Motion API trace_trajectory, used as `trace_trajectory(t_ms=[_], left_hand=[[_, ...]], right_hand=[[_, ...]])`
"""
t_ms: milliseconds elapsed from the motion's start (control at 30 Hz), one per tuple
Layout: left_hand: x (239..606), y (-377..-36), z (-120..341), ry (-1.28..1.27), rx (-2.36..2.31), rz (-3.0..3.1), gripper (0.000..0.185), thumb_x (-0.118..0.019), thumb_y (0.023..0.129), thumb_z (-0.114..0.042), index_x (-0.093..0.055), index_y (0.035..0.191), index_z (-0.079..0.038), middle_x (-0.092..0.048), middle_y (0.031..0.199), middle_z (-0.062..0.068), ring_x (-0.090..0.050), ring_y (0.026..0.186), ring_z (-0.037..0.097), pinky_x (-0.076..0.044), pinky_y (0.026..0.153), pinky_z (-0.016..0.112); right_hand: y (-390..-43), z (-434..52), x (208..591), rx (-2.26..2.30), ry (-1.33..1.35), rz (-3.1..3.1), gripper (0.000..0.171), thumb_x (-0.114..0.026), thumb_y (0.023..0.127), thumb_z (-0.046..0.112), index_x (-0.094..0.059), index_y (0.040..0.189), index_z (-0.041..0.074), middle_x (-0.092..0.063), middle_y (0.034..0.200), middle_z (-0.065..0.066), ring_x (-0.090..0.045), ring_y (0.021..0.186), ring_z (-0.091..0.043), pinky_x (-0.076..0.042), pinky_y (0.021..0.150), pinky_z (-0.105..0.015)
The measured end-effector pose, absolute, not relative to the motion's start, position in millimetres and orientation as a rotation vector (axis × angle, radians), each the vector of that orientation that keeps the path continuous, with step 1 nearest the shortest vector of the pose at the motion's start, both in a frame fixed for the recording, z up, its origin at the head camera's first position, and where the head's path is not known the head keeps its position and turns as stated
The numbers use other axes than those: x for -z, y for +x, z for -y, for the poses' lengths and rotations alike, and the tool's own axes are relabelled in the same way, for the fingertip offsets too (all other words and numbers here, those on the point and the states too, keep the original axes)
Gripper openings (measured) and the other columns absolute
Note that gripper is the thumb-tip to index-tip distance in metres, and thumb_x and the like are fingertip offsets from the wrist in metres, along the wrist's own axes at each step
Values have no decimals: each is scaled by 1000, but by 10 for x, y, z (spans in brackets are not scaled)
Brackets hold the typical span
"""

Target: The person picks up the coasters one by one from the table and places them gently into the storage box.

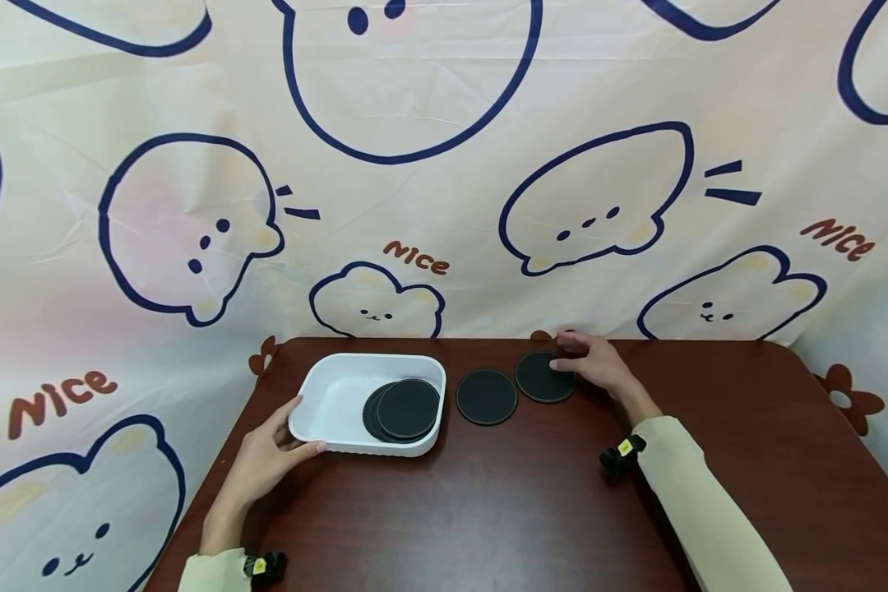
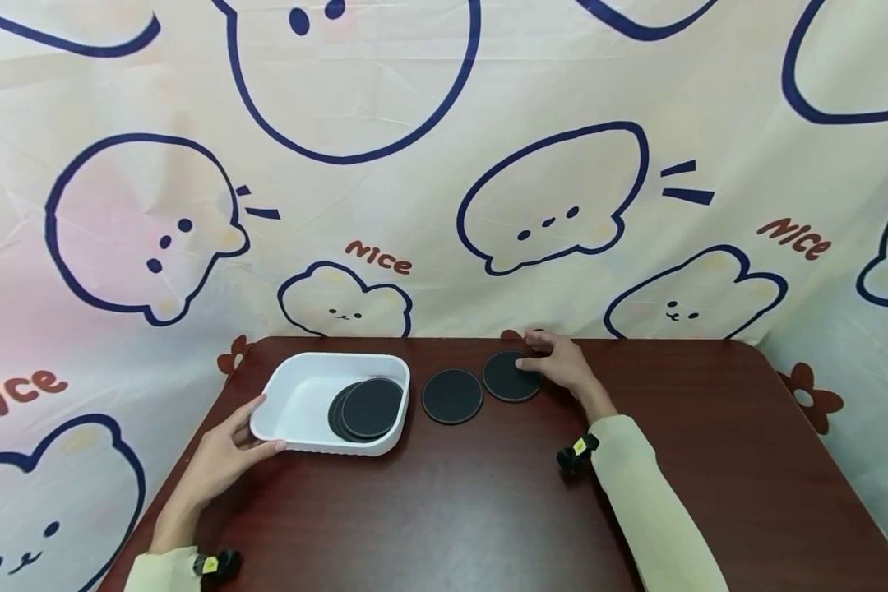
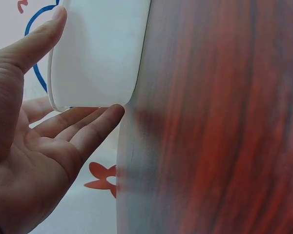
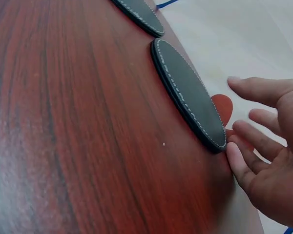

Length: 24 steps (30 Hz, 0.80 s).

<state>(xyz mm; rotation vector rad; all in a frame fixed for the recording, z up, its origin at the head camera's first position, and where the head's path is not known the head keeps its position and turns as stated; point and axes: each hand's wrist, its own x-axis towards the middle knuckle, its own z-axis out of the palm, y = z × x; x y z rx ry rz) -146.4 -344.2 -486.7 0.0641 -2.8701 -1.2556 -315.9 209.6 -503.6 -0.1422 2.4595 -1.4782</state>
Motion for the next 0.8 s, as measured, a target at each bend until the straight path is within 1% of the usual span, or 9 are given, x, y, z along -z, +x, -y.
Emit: trace_trajectory(t_ms=[167, 267, 400, 567, 800], left_hand=[[4859, -1468, 3430, 61, 1245, 2875, 104, -88, 90, -44, -31, 169, -6, -42, 167, 30, -62, 138, 47, -60, 103, 47], [4856, -1468, 3429, 68, 1241, 2878, 104, -88, 90, -43, -31, 169, -7, -41, 167, 29, -61, 139, 47, -59, 104, 48], [4855, -1462, 3432, 75, 1237, 2884, 103, -87, 91, -41, -30, 169, -7, -40, 168, 29, -60, 140, 48, -59, 104, 49], [4864, -1452, 3435, 74, 1233, 2886, 103, -87, 91, -41, -30, 169, -7, -40, 168, 30, -60, 140, 48, -59, 104, 49], [4867, -1466, 3438, 49, 1231, 2873, 101, -87, 91, -40, -32, 169, -6, -41, 167, 30, -61, 138, 48, -59, 103, 48]], right_hand=[[-3137, -2051, 5023, 1333, -172, -2522, 76, -82, 95, 31, -50, 160, 7, -41, 169, -26, -38, 155, -46, -35, 127, -65], [-3135, -2023, 5016, 1261, -216, -2567, 79, -86, 92, 29, -51, 159, 6, -39, 168, -27, -39, 153, -48, -37, 125, -66], [-3133, -1982, 5018, 1168, -273, -2630, 79, -88, 89, 22, -52, 159, 7, -47, 163, -27, -46, 147, -48, -43, 122, -65], [-3118, -1953, 5016, 1151, -311, -2659, 73, -86, 91, 14, -55, 156, 5, -59, 155, -23, -52, 143, -44, -45, 121, -61], [-3117, -1951, 5008, 1170, -301, -2665, 67, -85, 90, 7, -59, 152, 4, -62, 151, -23, -55, 137, -44, -49, 116, -59]])
